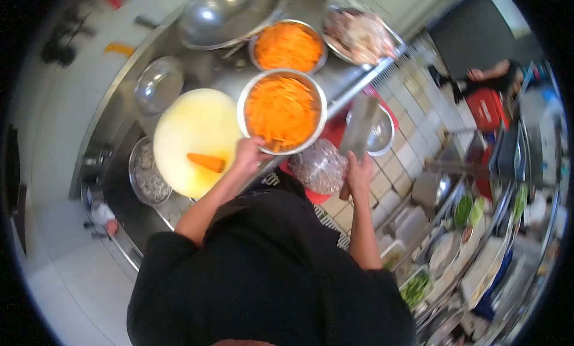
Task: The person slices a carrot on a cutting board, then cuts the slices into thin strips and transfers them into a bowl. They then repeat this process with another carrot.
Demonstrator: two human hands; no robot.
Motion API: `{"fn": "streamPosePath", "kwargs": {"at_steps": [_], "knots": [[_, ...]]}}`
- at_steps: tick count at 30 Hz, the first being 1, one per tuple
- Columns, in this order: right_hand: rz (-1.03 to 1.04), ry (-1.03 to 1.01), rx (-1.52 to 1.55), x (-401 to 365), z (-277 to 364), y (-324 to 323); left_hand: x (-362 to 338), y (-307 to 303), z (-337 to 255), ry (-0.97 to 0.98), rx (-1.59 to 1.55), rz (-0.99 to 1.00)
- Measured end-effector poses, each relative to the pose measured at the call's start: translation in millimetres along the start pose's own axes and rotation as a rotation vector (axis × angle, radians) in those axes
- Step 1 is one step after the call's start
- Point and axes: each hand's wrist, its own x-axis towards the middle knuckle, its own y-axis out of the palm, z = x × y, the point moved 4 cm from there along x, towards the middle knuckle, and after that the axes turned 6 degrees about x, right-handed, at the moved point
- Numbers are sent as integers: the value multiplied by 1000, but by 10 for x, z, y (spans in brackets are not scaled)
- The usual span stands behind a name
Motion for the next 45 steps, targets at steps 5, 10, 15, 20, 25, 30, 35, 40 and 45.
{"fn": "streamPosePath", "kwargs": {"at_steps": [5, 10, 15, 20, 25, 30, 35, 40, 45], "knots": [[-40, 66, 115, -121, -42, -64, 121, -366, -319, 197, 320, 18], [-199, 75, 196, -114, -368, -260, 63, -97, -189, 157, 427, 77], [-395, 116, 247, -193, -686, -742, 55, 496, 316, 50, 669, 217], [-561, 165, 196, -419, -1265, -1224, 369, 1160, 995, -107, 747, 389], [-609, 245, 193, -920, -1804, -1299, 890, 2074, 1432, -51, 816, 339], [-573, 414, 146, -1301, -2258, -1012, 1683, 2936, 1776, -46, 895, 282], [-516, 460, 301, -1418, -2528, -693, 2104, 3218, 1972, -27, 961, 241], [-461, 476, 339, -1274, -2513, -621, 2100, 3156, 1903, -56, 1011, 255], [-434, 427, 186, -1046, -2433, -680, 1896, 2933, 1715, 209, 1332, 442]]}}
